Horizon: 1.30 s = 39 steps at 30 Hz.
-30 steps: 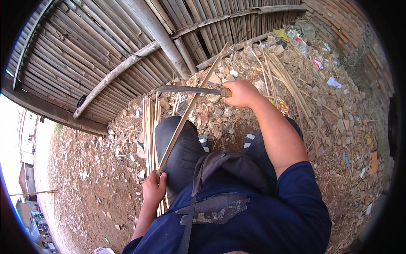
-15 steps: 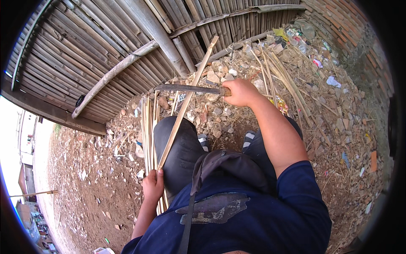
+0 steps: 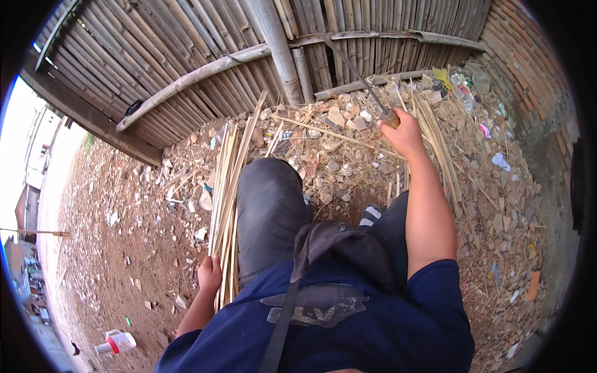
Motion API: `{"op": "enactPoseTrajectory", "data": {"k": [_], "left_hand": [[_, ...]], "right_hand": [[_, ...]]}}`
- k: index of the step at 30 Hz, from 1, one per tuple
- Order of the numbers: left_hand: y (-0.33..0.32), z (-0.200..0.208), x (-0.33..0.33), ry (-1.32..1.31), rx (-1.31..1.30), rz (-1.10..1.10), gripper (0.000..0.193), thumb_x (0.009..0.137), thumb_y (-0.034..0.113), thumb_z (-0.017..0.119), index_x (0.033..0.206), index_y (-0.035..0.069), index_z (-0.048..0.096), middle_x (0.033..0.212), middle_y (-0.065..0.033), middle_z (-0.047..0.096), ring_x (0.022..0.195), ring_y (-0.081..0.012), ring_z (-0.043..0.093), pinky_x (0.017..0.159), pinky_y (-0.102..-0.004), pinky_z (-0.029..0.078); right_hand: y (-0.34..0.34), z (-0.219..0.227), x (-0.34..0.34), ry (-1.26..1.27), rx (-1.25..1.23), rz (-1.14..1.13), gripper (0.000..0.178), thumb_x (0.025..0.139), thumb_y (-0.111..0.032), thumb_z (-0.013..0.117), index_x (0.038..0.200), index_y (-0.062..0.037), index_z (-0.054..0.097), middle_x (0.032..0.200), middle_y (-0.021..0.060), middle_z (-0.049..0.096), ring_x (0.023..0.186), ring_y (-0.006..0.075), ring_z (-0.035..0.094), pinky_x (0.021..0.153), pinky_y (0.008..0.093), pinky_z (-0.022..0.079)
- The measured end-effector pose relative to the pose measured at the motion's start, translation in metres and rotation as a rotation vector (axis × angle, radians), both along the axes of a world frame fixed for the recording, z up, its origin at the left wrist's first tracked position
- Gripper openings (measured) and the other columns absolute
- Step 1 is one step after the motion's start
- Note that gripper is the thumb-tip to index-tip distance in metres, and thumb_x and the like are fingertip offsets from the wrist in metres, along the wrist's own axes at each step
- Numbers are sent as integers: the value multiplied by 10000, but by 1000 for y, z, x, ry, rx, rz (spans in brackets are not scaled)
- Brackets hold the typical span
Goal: The person shaves and thins out long strips of bamboo using a knife while sitting on the ground.
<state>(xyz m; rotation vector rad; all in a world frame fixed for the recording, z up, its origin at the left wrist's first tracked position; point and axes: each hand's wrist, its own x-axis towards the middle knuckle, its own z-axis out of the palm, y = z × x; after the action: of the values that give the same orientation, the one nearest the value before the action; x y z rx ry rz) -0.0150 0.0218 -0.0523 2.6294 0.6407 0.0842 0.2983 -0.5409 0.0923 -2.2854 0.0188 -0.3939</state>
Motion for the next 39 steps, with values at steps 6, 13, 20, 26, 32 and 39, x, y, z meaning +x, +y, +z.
{"op": "enactPoseTrajectory", "data": {"k": [6,13,20,26,32,39], "left_hand": [[46,-53,-115,299,42,226,539,1014,485,501,857,-12,640,791,-277,663,813,-493,645,724,-565,481],[54,-73,-139,193,20,336,556,1016,476,506,847,-39,632,859,-306,665,865,-515,632,757,-565,484],[95,-65,-69,411,-44,452,758,908,587,627,1479,128,431,1453,-239,478,1331,-422,474,1129,-506,364],[110,-106,-52,336,-105,374,695,942,523,609,1407,21,484,1354,-317,535,1292,-447,496,1104,-497,389],[67,-125,-64,495,-174,429,745,930,509,636,1470,50,404,1447,-319,416,1326,-463,458,1131,-499,378],[83,-140,-47,537,-192,482,730,935,484,637,1478,53,408,1468,-314,414,1372,-450,421,1145,-487,364]], "right_hand": [[-5,-6,2,-31,34,34,298,833,-242,759,999,-7,680,836,134,709,754,274,671,719,389,508],[-1,-15,9,11,30,19,309,830,-248,766,995,-2,676,830,120,705,761,264,668,731,386,509],[-3,-35,14,35,-38,36,330,821,-249,775,1042,-14,703,892,140,730,810,280,690,762,389,517],[-5,-30,12,69,-46,-68,340,822,-236,772,1048,9,698,908,153,737,818,281,695,764,385,517],[8,-20,12,155,79,-67,327,845,-225,764,1065,6,690,890,121,728,805,221,676,770,359,509],[-19,-37,22,31,109,-121,248,862,-213,773,961,-11,668,712,8,625,578,123,553,562,297,431]]}}
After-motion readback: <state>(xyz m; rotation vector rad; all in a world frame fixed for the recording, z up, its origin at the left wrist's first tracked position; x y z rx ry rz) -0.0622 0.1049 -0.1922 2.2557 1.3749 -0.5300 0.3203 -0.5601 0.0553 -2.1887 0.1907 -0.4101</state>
